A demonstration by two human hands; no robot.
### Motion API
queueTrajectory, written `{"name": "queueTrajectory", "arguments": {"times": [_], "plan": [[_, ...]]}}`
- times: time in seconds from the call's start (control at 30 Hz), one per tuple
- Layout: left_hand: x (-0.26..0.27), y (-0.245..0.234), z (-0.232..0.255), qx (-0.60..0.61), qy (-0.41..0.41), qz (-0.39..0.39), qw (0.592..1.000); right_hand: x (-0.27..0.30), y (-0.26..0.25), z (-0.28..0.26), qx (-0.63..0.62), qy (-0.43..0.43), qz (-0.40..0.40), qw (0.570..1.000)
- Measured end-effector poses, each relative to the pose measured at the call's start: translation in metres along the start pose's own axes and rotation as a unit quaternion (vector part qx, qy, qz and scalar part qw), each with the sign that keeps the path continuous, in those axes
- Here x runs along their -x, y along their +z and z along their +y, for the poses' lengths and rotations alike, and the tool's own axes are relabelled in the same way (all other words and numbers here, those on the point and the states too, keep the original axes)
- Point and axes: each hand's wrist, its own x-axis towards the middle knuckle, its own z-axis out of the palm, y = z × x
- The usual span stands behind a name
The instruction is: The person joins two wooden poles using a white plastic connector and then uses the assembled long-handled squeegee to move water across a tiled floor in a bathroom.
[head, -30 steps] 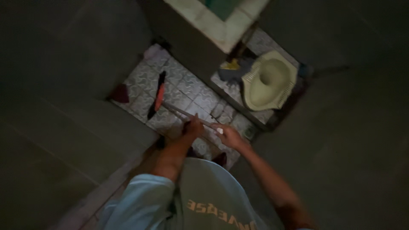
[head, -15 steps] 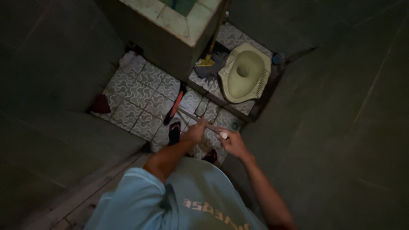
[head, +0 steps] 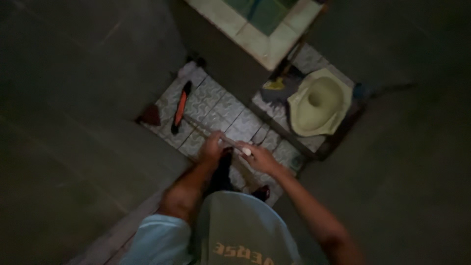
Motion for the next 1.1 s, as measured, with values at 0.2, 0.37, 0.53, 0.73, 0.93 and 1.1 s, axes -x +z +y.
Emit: {"name": "queueTrajectory", "arguments": {"times": [0.2,0.37,0.53,0.73,0.93,1.1], "plan": [[-0.012,-0.034,-0.061,-0.092,-0.191,-0.124,0.969,-0.056,0.031,-0.009,0.068,0.061,-0.158,0.983],[0.008,0.001,-0.033,0.142,-0.286,-0.046,0.946,-0.037,0.038,0.014,0.114,0.082,-0.15,0.979],[0.013,0.043,-0.002,0.084,-0.246,-0.18,0.949,0.032,0.008,0.035,0.115,0.048,-0.086,0.988],[0.014,0.09,0.044,0.078,-0.073,-0.301,0.948,0.103,-0.032,0.018,0.114,0.092,0.008,0.989],[0.011,0.126,0.082,0.054,-0.143,-0.434,0.888,0.137,-0.054,-0.003,0.124,0.091,0.12,0.981],[0.008,0.145,0.102,0.108,-0.113,-0.406,0.9,0.146,-0.059,-0.009,0.085,0.085,0.211,0.97]]}}
